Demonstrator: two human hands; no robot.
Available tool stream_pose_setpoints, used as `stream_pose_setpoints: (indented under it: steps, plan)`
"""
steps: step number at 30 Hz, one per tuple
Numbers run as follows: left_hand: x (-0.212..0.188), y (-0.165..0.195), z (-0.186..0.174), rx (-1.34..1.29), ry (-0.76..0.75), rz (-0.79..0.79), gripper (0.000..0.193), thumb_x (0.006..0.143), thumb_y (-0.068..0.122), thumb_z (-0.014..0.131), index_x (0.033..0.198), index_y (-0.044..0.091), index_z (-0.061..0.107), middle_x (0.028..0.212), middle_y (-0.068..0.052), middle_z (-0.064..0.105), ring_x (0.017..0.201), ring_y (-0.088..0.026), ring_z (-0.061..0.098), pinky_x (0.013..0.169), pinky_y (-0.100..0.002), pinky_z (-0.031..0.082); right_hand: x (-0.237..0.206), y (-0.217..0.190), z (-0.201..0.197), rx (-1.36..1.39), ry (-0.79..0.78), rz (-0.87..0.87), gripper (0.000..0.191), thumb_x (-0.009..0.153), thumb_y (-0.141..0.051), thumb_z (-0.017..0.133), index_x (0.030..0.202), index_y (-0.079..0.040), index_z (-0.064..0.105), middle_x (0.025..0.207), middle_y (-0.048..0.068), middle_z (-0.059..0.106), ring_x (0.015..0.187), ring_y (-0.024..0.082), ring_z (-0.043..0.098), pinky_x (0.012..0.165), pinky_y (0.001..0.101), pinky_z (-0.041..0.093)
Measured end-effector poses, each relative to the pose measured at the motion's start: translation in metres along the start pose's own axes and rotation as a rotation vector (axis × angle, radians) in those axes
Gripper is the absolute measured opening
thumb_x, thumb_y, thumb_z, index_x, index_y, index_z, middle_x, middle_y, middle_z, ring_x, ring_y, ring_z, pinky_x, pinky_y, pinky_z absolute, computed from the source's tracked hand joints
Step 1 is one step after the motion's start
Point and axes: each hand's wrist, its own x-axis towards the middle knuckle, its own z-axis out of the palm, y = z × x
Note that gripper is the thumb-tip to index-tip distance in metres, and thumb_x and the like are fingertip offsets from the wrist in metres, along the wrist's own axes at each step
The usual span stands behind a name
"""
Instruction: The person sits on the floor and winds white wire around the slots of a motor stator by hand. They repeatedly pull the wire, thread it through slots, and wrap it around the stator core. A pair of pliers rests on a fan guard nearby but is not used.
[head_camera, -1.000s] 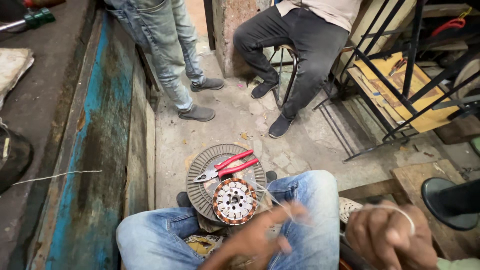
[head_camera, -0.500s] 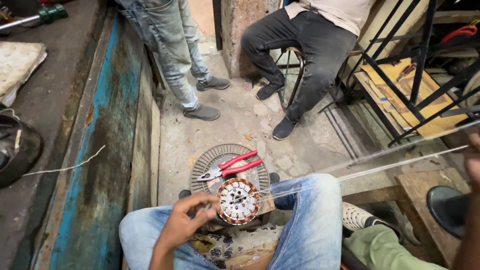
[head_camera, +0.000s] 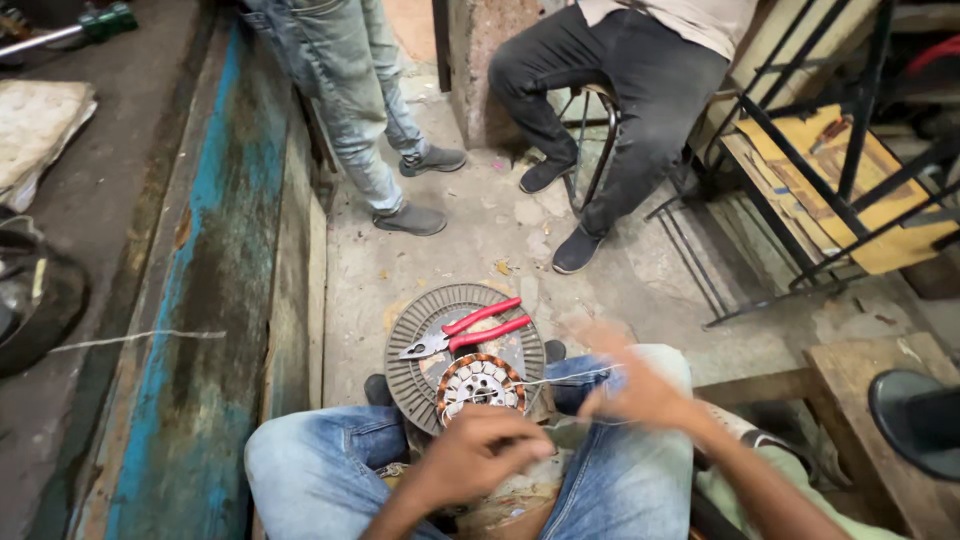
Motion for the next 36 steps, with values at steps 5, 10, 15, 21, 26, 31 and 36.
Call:
stream_pose_setpoints:
  steps: [5,10,15,21,26,31,36]
  plan:
    - [0.002,-0.015,-0.006,-0.104,-0.031,0.015,0.016,0.097,0.019,0.074,0.099,0.003,0.078,0.075,-0.002,0.068,0.065,-0.009,0.058,0.057,-0.026,0.046,-0.026,0.01,0.048,0.446,-0.452,0.247,0.034,0.083,-0.029,0.079,0.102,0.0,0.076,0.104,0.015,0.08,0.082,0.03,0.067,0.074,0.0435,0.053]
    - [-0.021,-0.051,-0.052,-0.29,0.357,-0.144,0.017,0.096,0.018,0.068,0.093,0.003,0.076,0.076,0.003,0.069,0.063,-0.005,0.056,0.056,-0.023,0.045,-0.035,0.1,-0.069,0.529,0.599,0.108,0.031,0.108,-0.033,0.055,0.097,-0.007,0.068,0.083,0.009,0.072,0.068,0.017,0.068,0.062,0.0326,0.058]
    - [-0.048,-0.063,-0.083,-0.105,0.505,-0.053,0.02,0.096,0.02,0.069,0.092,0.001,0.077,0.075,0.001,0.067,0.061,-0.004,0.051,0.052,-0.023,0.04,-0.079,0.16,-0.172,-0.153,1.222,0.4,0.024,0.113,-0.028,0.066,0.114,-0.006,0.075,0.085,0.012,0.065,0.073,0.02,0.058,0.063,0.0324,0.042]
    - [-0.06,-0.048,-0.107,-0.216,0.889,0.221,0.026,0.102,0.029,0.066,0.093,0.006,0.073,0.07,0.003,0.061,0.054,-0.003,0.046,0.049,-0.022,0.038,-0.101,0.176,-0.167,-0.794,0.834,0.626,0.027,0.106,-0.031,0.073,0.114,-0.007,0.083,0.091,0.026,0.071,0.085,0.044,0.067,0.074,0.05,0.051]
    - [-0.003,-0.045,-0.046,0.524,0.587,0.243,0.013,0.097,0.022,0.072,0.1,0.009,0.074,0.09,-0.006,0.072,0.076,-0.018,0.069,0.068,-0.031,0.056,-0.02,0.118,-0.064,-0.529,0.497,0.185,0.029,0.087,-0.017,0.074,0.115,-0.006,0.075,0.111,0.013,0.075,0.097,0.03,0.072,0.087,0.0403,0.056]
    - [0.014,-0.036,-0.034,0.756,0.44,0.192,0.013,0.085,0.015,0.078,0.096,0.008,0.075,0.093,-0.004,0.069,0.092,-0.027,0.062,0.081,-0.041,0.048,0.028,0.015,0.044,-0.423,0.079,-0.467,0.027,0.077,-0.01,0.072,0.104,-0.011,0.072,0.102,0.005,0.071,0.099,0.026,0.063,0.09,0.0417,0.046]
    - [0.002,-0.044,-0.03,0.676,0.457,0.116,0.015,0.085,0.016,0.078,0.095,0.006,0.074,0.102,-0.006,0.067,0.1,-0.028,0.06,0.089,-0.042,0.048,0.031,-0.023,0.066,-0.375,-0.044,-0.432,0.033,0.077,-0.011,0.072,0.111,-0.011,0.071,0.099,0.003,0.068,0.101,0.023,0.061,0.089,0.0387,0.045]
